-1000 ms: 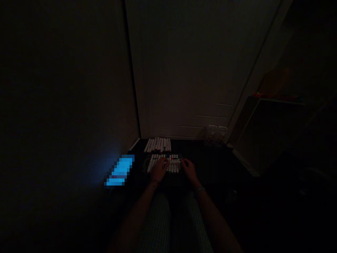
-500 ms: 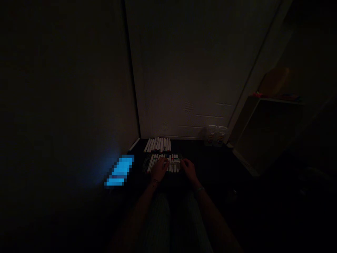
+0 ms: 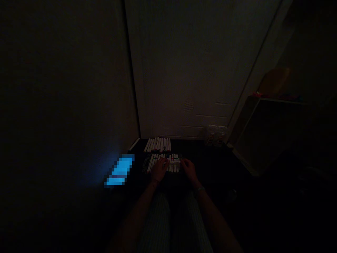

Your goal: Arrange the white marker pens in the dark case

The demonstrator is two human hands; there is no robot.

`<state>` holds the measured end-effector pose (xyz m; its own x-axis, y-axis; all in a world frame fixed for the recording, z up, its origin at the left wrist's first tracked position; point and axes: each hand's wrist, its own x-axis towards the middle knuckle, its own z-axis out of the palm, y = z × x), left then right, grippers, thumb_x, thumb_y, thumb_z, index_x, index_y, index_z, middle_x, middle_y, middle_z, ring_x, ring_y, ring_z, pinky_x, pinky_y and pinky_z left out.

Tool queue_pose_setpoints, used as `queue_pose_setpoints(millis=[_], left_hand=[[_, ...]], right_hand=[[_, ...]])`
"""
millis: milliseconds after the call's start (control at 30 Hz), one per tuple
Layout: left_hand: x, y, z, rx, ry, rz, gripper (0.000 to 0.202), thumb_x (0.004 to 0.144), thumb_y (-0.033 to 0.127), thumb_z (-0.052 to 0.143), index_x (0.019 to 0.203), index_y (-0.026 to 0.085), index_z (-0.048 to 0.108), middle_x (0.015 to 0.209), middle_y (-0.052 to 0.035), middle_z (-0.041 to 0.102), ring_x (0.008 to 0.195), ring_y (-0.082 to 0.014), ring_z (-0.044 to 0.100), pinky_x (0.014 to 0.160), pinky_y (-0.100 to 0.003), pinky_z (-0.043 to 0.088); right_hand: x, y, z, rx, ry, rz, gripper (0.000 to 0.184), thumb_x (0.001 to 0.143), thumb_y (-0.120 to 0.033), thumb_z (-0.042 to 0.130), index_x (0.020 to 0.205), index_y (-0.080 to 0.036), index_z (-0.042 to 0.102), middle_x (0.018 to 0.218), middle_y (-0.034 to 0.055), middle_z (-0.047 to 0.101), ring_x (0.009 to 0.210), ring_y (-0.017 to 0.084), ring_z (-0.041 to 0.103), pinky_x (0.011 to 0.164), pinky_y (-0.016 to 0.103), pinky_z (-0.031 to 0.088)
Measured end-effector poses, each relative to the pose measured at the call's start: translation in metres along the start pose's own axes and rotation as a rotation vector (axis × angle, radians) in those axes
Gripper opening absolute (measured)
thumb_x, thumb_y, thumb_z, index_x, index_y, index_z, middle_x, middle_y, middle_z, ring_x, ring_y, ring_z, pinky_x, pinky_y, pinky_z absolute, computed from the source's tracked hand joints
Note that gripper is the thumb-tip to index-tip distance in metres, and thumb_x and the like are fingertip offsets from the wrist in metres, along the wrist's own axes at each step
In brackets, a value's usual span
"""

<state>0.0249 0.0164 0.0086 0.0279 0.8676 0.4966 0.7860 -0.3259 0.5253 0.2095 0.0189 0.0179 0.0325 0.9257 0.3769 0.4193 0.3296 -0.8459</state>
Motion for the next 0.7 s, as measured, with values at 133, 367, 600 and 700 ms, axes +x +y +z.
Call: queue_pose_setpoints(millis=[133, 367, 600, 700], left_hand=[[0.000, 0.001, 0.000, 0.008, -0.009, -0.006, 0.025, 0.086, 0.037, 0.035, 0.090, 0.022, 0.055, 0.097, -0.0017, 0.058, 0.088, -0.0147, 0.054, 0.071, -0.025, 0.040], [0.000, -0.002, 0.003, 0.030, -0.016, -0.019, 0.026, 0.086, 0.038, 0.035, 0.090, 0.023, 0.056, 0.099, -0.0016, 0.058, 0.090, -0.0147, 0.054, 0.073, -0.025, 0.040], [0.000, -0.003, 0.003, 0.022, -0.008, -0.008, 0.028, 0.087, 0.038, 0.033, 0.090, 0.022, 0.056, 0.094, -0.0013, 0.059, 0.086, -0.0135, 0.055, 0.069, -0.024, 0.039], [0.000, -0.002, 0.003, 0.038, -0.013, -0.011, 0.029, 0.087, 0.039, 0.032, 0.089, 0.022, 0.055, 0.092, -0.0014, 0.059, 0.083, -0.0135, 0.054, 0.067, -0.024, 0.038]], right_hand=[[0.000, 0.004, 0.002, -0.010, 0.011, 0.028, 0.034, 0.078, -0.047, 0.044, 0.068, -0.019, 0.060, 0.067, -0.0001, 0.058, 0.067, 0.013, 0.050, 0.059, 0.021, 0.036], [0.003, 0.013, 0.008, -0.022, 0.017, 0.032, 0.034, 0.079, -0.046, 0.044, 0.069, -0.019, 0.061, 0.068, 0.0005, 0.058, 0.067, 0.013, 0.051, 0.059, 0.021, 0.037], [0.001, 0.006, 0.003, 0.000, 0.008, 0.025, 0.034, 0.078, -0.047, 0.045, 0.073, -0.020, 0.064, 0.069, 0.0015, 0.060, 0.069, 0.014, 0.052, 0.061, 0.022, 0.038], [0.001, 0.005, 0.003, 0.003, 0.007, 0.033, 0.036, 0.079, -0.048, 0.044, 0.075, -0.020, 0.065, 0.070, 0.0019, 0.061, 0.069, 0.015, 0.052, 0.060, 0.022, 0.038]])
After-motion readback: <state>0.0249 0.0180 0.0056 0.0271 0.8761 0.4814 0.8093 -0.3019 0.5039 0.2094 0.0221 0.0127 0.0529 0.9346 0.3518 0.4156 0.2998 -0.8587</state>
